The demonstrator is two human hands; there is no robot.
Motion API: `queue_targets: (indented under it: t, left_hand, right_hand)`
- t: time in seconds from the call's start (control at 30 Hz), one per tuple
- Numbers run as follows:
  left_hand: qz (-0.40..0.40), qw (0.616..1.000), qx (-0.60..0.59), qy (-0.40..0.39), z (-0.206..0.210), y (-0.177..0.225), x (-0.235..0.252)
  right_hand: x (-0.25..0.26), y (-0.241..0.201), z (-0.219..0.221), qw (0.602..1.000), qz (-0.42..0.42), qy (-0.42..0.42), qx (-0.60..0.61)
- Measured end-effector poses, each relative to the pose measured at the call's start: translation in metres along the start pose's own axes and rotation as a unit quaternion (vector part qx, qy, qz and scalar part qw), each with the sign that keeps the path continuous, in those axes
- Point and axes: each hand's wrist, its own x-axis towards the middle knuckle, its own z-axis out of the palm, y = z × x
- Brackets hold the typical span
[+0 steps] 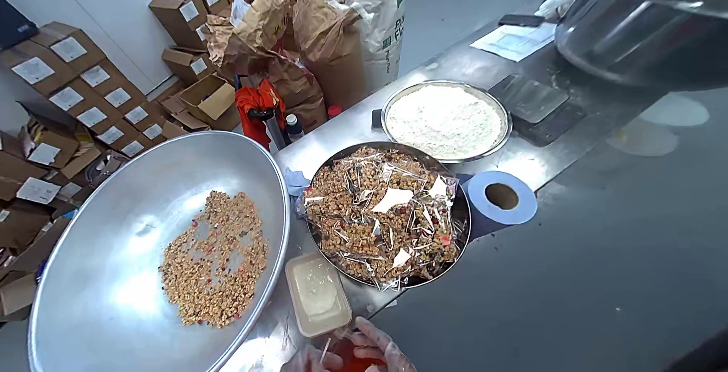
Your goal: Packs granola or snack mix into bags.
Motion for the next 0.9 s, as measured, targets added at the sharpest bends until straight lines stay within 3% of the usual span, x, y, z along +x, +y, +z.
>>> queue_targets:
  t: [0.07, 0.2, 0.4, 0.5, 0.63, 0.8, 0.9]
  left_hand:
    - [0.014, 0.999, -0.030, -0.022, 0.018, 0.003, 0.012]
    - [0.021, 0.994, -0.081, -0.066, 0.033, -0.005, 0.029]
    - [-0.027, 0.993, 0.034, -0.113, 0.040, 0.005, 0.044]
    - [-0.002, 0.985, 0.089, -0.146, 0.048, 0.013, 0.049]
    - [0.011, 0.997, -0.016, -0.073, 0.067, 0.023, 0.052]
    - [0.005, 0.996, -0.072, -0.049, 0.068, 0.014, 0.052]
    - [-0.010, 0.998, -0.026, -0.055, 0.063, 0.016, 0.047]
  right_hand:
    - [-0.001, 0.001, -0.002, 0.998, 0.023, 0.002, 0.059]
    - [-0.006, -0.001, -0.020, 0.995, -0.009, 0.083, 0.050]
    - [-0.023, -0.006, -0.030, 0.978, -0.006, 0.178, 0.108]
    - [-0.030, -0.003, -0.030, 0.975, -0.050, 0.215, 0.004]
    - [-0.034, 0.002, -0.031, 0.948, -0.165, 0.209, -0.174]
    - [-0.028, -0.002, -0.022, 0.932, -0.183, 0.227, -0.215]
    - [-0.024, -0.004, -0.013, 0.931, -0.178, 0.232, -0.217]
